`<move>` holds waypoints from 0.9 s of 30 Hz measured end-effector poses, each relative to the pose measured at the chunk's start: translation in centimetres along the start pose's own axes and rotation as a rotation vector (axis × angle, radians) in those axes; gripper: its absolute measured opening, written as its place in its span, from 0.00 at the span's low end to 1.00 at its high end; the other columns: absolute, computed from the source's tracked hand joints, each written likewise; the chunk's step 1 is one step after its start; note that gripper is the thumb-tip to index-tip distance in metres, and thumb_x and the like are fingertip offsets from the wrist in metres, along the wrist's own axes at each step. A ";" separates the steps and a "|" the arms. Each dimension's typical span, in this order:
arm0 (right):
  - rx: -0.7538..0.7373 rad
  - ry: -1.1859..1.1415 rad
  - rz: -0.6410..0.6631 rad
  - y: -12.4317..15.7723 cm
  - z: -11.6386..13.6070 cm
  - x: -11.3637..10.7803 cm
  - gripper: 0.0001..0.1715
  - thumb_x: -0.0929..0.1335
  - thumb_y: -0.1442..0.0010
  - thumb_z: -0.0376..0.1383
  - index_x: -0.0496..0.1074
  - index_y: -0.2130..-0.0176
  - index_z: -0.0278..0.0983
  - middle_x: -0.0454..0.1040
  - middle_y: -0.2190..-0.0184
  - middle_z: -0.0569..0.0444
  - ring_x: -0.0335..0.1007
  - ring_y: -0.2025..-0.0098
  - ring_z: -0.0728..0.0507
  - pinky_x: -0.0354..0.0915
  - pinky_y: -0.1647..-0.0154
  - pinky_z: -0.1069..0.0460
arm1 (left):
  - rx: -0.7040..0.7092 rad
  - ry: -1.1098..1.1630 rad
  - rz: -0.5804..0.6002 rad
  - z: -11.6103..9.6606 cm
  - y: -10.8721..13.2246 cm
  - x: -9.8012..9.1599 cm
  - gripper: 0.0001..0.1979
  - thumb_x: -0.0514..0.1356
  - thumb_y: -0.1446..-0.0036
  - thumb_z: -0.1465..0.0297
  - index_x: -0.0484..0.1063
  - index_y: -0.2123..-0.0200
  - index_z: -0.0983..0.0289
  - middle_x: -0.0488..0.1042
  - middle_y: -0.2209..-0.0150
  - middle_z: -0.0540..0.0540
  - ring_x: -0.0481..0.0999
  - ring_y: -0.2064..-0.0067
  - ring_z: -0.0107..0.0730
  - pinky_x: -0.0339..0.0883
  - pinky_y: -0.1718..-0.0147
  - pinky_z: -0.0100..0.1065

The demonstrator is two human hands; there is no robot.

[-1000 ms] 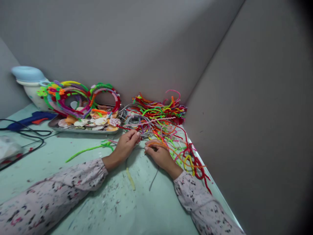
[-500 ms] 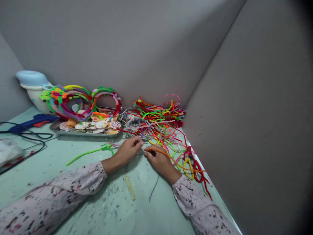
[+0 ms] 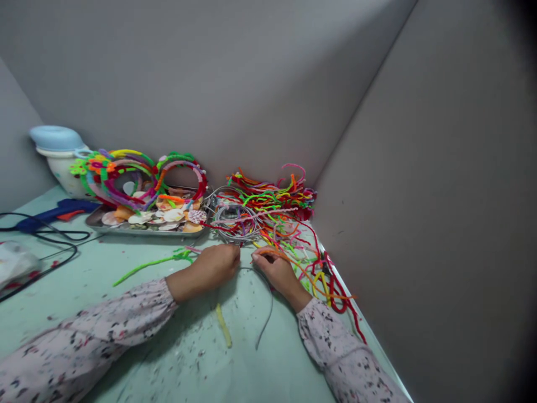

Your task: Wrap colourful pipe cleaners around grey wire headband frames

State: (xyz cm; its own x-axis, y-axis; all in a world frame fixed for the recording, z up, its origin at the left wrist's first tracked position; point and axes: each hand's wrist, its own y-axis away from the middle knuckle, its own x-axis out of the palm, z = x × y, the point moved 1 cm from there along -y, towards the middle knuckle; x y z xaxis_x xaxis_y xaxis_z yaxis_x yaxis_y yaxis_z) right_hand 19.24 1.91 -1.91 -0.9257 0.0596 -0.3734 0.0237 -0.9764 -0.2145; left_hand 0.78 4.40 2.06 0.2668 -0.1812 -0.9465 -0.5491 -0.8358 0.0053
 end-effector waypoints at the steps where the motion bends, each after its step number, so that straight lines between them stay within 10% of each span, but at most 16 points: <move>1: -0.034 0.020 0.029 0.0 0.2 0.0 0.08 0.67 0.42 0.40 0.76 0.66 0.39 0.77 0.65 0.55 0.72 0.60 0.46 0.65 0.54 0.51 | -0.008 -0.003 -0.007 0.0 -0.1 -0.1 0.12 0.50 0.43 0.70 0.74 0.67 0.64 0.77 0.67 0.63 0.74 0.67 0.43 0.59 0.69 0.36; 18: -0.179 0.027 0.111 0.2 0.7 -0.1 0.06 0.68 0.43 0.37 0.77 0.67 0.41 0.78 0.65 0.54 0.72 0.60 0.45 0.66 0.53 0.49 | -0.015 0.252 -0.113 0.2 -0.7 0.2 0.07 0.56 0.47 0.68 0.74 0.68 0.62 0.76 0.70 0.57 0.70 0.70 0.36 0.55 0.71 0.32; 27: 0.082 -0.245 -0.353 -0.7 0.0 -2.0 0.14 0.68 0.44 0.45 0.76 0.67 0.37 0.76 0.71 0.56 0.69 0.65 0.46 0.65 0.58 0.51 | -0.228 1.263 -0.146 0.8 -1.9 1.3 0.13 0.55 0.42 0.61 0.71 0.69 0.66 0.70 0.76 0.52 0.68 0.76 0.28 0.60 0.75 0.29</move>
State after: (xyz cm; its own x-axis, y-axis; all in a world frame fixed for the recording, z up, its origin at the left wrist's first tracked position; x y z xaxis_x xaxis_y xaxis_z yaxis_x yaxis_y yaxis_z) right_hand 21.08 2.50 -1.01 -0.9341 0.3513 -0.0628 -0.3312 -0.9190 -0.2140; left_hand 1.56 6.15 0.53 0.9409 -0.3384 0.0146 -0.3380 -0.9356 0.1014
